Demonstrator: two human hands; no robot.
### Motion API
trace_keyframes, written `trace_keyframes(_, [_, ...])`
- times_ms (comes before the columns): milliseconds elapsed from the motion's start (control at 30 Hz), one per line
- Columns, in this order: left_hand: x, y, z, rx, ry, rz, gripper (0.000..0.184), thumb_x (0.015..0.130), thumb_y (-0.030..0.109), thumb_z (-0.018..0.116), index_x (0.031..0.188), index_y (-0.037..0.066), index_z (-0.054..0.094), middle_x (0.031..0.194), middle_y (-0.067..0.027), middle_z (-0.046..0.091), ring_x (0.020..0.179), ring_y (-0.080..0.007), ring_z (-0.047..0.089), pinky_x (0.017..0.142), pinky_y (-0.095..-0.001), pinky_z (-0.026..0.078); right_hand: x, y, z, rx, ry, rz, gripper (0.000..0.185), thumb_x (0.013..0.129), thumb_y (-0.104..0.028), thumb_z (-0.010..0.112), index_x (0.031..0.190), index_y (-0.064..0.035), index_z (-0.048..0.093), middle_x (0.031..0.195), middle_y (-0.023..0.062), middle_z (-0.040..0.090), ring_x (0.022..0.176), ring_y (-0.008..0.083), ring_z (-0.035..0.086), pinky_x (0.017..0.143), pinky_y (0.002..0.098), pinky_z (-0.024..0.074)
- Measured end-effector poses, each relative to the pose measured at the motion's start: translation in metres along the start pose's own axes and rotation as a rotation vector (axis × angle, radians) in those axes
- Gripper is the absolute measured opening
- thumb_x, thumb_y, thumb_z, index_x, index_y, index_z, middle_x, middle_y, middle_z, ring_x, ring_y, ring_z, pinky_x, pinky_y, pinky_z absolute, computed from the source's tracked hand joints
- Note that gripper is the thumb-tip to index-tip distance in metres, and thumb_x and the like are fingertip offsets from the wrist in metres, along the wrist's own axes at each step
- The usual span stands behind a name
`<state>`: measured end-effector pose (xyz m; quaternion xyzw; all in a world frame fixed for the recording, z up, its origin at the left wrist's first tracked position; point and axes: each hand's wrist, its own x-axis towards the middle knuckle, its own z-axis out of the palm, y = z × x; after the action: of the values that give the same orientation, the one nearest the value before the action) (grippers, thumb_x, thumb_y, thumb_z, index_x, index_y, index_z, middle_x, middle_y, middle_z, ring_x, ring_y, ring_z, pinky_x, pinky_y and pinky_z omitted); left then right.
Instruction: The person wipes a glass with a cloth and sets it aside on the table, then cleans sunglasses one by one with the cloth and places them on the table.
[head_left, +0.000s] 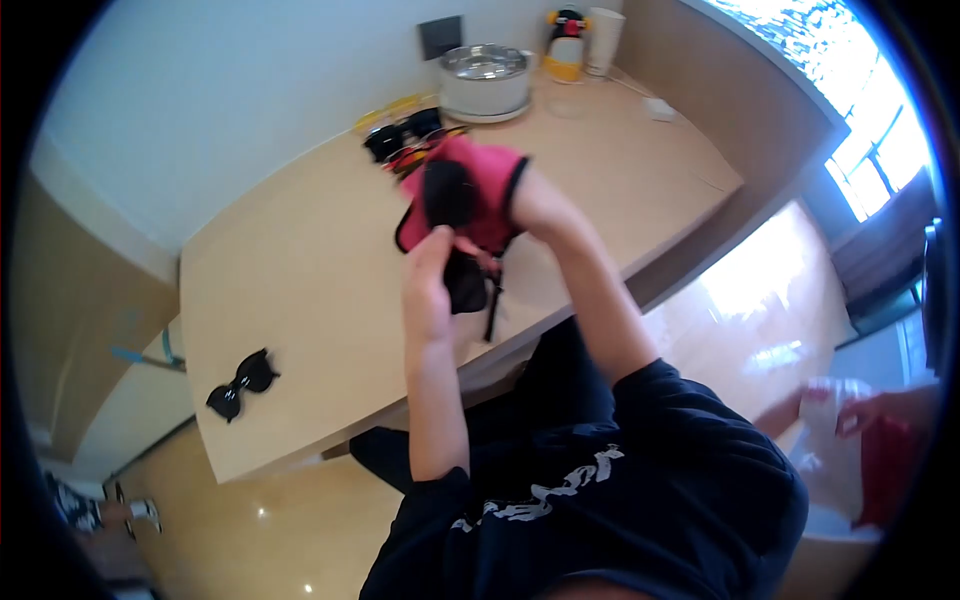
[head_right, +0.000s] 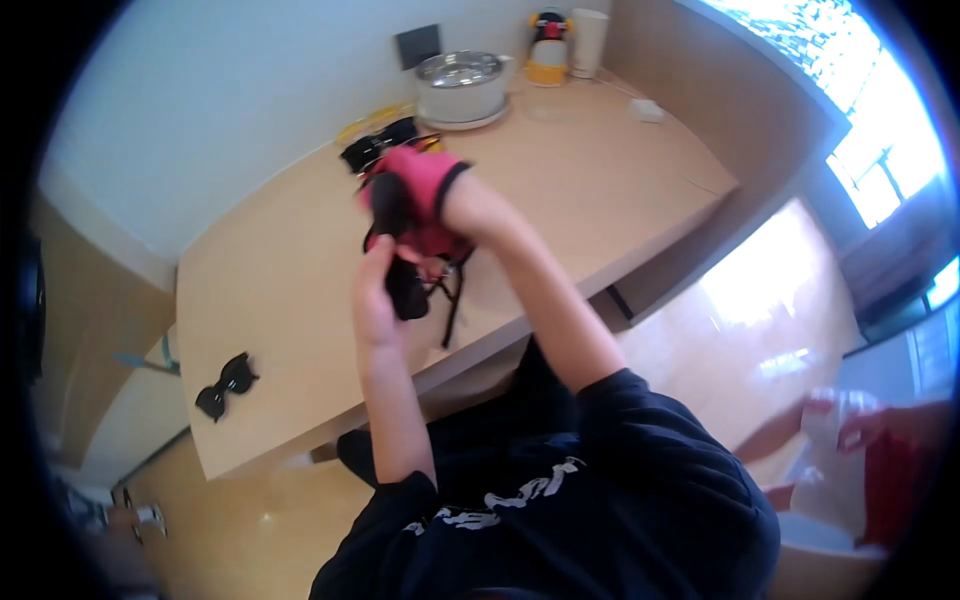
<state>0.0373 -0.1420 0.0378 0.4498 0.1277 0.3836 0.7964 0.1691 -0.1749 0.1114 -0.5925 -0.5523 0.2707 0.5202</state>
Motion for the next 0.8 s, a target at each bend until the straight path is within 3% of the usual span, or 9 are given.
trace_keyframes(33, [0.002,-0.002,0.000,0.043,0.004,0.046,0.034,0.092,0.028,0.044,0.072,0.002,0.056,0.064,-0.0102,0.058,0.062,-0.0205,0.060,0.060,-0.0277,0.046,-0.001,0.010,0.005,-0.142,-0.015,-0.120,0.015,0.084,-0.014,0.048,0.091,-0.0048,0.058,0.079,0.0052,0.062,0.072,0.0105,0.058,0.063,0.0253,0.0467])
trace_keyframes(100, [0.003,-0.004,0.001,0.072,-0.006,0.076,0.033,0.091,0.029,0.045,0.072,0.004,0.055,0.063,-0.0074,0.057,0.062,-0.0193,0.060,0.057,-0.0268,0.045,-0.007,0.012,0.005,0.134,-0.207,0.191,0.010,0.083,-0.009,0.047,0.079,-0.0036,0.053,0.053,0.0052,0.054,0.040,0.0138,0.051,0.035,0.0232,0.0384])
trace_keyframes(133, [0.001,-0.003,0.003,0.061,-0.017,0.062,0.033,0.092,0.028,0.045,0.072,0.004,0.055,0.062,-0.0074,0.056,0.062,-0.0192,0.060,0.057,-0.0270,0.045,-0.012,0.018,0.008,0.346,-0.180,0.104,0.011,0.084,-0.011,0.048,0.076,-0.0038,0.053,0.045,0.0062,0.049,0.030,0.0162,0.046,0.026,0.0223,0.0311])
trace_keyframes(233, [-0.004,0.007,0.001,0.088,-0.126,0.069,0.036,0.093,0.027,0.042,0.071,0.001,0.055,0.062,-0.0102,0.056,0.065,-0.0240,0.061,0.063,-0.0313,0.046,-0.017,0.007,-0.009,0.660,-0.362,0.230,0.014,0.086,-0.015,0.049,0.084,-0.0026,0.056,0.057,0.0074,0.055,0.046,0.0130,0.055,0.038,0.0229,0.0416])
trace_keyframes(300, [-0.005,0.015,0.000,0.091,-0.245,0.007,0.037,0.093,0.024,0.040,0.071,-0.002,0.054,0.062,-0.0119,0.056,0.067,-0.0277,0.062,0.068,-0.0340,0.047,-0.016,0.003,-0.008,0.514,0.086,0.126,0.020,0.088,-0.018,0.051,0.095,-0.0011,0.058,0.078,0.0070,0.061,0.070,0.0109,0.059,0.060,0.0234,0.0485])
trace_keyframes(400, [-0.007,0.026,0.004,0.131,-0.342,-0.088,0.037,0.093,0.024,0.040,0.070,-0.002,0.054,0.062,-0.0120,0.056,0.068,-0.0292,0.062,0.068,-0.0354,0.048,-0.019,0.010,-0.020,0.360,-0.044,-0.163,0.026,0.088,-0.018,0.053,0.106,-0.0002,0.056,0.098,0.0042,0.060,0.089,0.0094,0.054,0.078,0.0243,0.0457])
trace_keyframes(467, [-0.012,0.028,0.011,0.130,-0.330,-0.040,0.037,0.093,0.025,0.040,0.070,-0.002,0.053,0.062,-0.0116,0.055,0.067,-0.0289,0.061,0.067,-0.0359,0.048,-0.015,0.027,-0.024,0.250,-0.079,-0.277,0.027,0.087,-0.016,0.055,0.108,0.0000,0.056,0.102,0.0055,0.059,0.091,0.0099,0.054,0.081,0.0259,0.0458])
trace_keyframes(633, [-0.013,0.022,0.023,0.002,-0.304,0.057,0.036,0.093,0.024,0.040,0.070,0.000,0.052,0.063,-0.0110,0.054,0.067,-0.0293,0.060,0.069,-0.0382,0.048,-0.035,0.047,-0.036,0.433,-0.167,-0.098,0.028,0.086,-0.013,0.056,0.111,0.0004,0.055,0.107,0.0072,0.059,0.096,0.0113,0.054,0.086,0.0267,0.0446])
trace_keyframes(800, [-0.012,0.001,0.024,-0.185,-0.446,-0.112,0.036,0.092,0.023,0.041,0.071,-0.002,0.055,0.066,-0.0125,0.056,0.071,-0.0297,0.061,0.071,-0.0385,0.048,-0.066,0.058,-0.067,0.326,-0.287,0.125,0.029,0.083,-0.010,0.057,0.111,-0.0004,0.057,0.107,0.0080,0.060,0.097,0.0136,0.055,0.089,0.0282,0.0436])
